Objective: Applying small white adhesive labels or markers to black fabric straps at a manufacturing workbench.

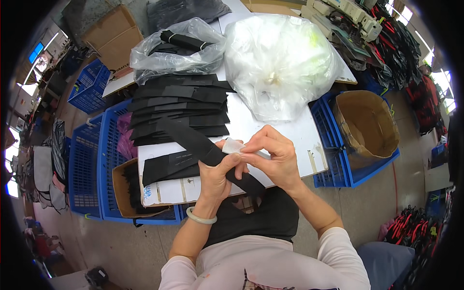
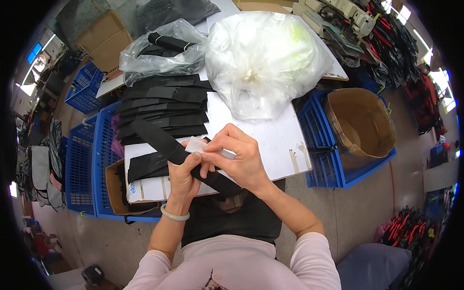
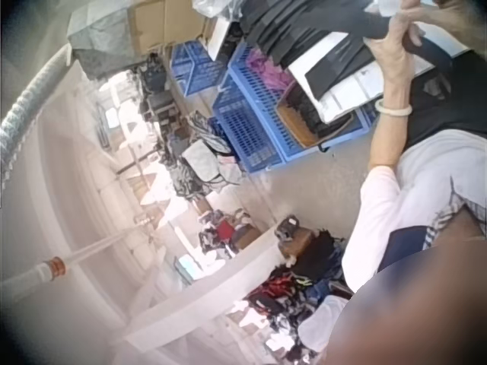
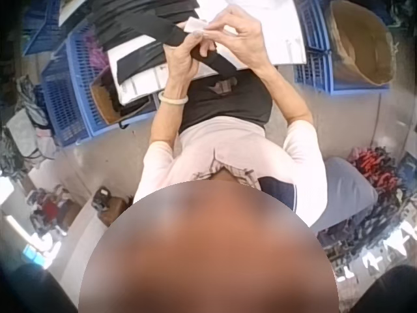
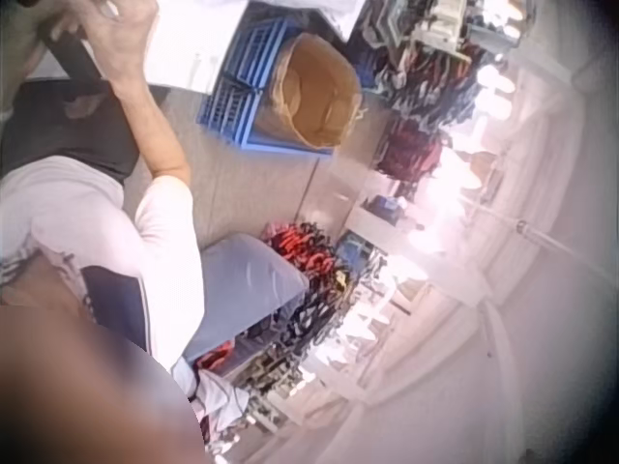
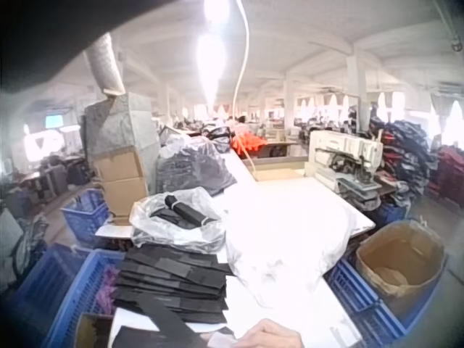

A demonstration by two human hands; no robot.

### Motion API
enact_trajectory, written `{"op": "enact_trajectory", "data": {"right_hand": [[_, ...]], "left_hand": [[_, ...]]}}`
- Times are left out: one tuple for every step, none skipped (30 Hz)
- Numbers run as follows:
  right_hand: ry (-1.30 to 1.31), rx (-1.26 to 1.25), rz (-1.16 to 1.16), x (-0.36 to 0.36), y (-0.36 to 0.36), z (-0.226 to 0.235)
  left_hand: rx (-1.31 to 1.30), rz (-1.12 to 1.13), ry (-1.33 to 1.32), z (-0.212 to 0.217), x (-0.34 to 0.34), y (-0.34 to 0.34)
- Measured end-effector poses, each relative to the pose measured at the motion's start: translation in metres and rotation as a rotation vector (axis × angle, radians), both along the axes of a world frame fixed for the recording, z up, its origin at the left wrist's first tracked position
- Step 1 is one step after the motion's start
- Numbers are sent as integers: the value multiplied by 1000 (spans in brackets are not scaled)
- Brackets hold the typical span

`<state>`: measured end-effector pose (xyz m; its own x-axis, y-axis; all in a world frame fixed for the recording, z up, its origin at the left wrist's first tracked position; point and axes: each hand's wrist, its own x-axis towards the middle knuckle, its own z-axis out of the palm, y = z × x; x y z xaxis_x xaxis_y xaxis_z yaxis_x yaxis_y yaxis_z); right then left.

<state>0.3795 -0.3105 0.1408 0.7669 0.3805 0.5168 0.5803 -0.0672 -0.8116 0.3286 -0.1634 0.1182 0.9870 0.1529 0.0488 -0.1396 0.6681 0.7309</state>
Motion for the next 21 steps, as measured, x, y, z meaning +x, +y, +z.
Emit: {"op": "enact_trajectory", "data": {"right_hand": [[76,80,31,0,2,-4],[152,161,62,0,2,-7],[156,162,62,-1,3,-4],[443,205,149,-2,3,2],[731,245,236,-3,2,4],[738,246,237,-4,2,2],[630,228,184,-6,2,-1],[522,207,131,-8,1,-4],[533,206,139,-10,-5,-2],[507,88,184,-12,-15,0],[478,-31,230,-14,-21,0],[387,-39,219,-19,-21,-5],[397,-42,224,-21,-20,-7],[379,-105,204,-22,-17,-7],[359,-169,180,-23,-15,-7],[312,-162,165,-24,-12,-9],[318,-165,165,-27,-9,-9],[194,-156,82,-28,-6,-10],[70,-146,-1,-28,-3,-10],[70,-147,0,-31,-1,-12],[-48,-194,-55,-34,1,-16]], "left_hand": [[15,-5,0,-1,-1,-1],[3,13,-10,-1,-1,-2],[4,14,-6,0,-1,-1],[2,24,-4,1,-1,0],[-1,35,-1,1,-1,1],[-32,56,3,0,-1,0],[-9,140,34,6,0,-1],[-82,174,55,4,5,5],[-155,216,76,3,9,17],[-229,220,121,4,13,25],[-304,225,165,4,17,32],[-362,190,211,4,20,37],[-396,168,237,5,22,39],[-422,190,264,7,23,36],[-448,206,289,10,24,33],[-452,206,296,7,22,32],[-436,143,261,4,19,32],[-418,82,223,3,18,32],[-419,83,224,2,17,30],[-411,108,216,4,16,26],[-404,135,209,5,15,22]]}}
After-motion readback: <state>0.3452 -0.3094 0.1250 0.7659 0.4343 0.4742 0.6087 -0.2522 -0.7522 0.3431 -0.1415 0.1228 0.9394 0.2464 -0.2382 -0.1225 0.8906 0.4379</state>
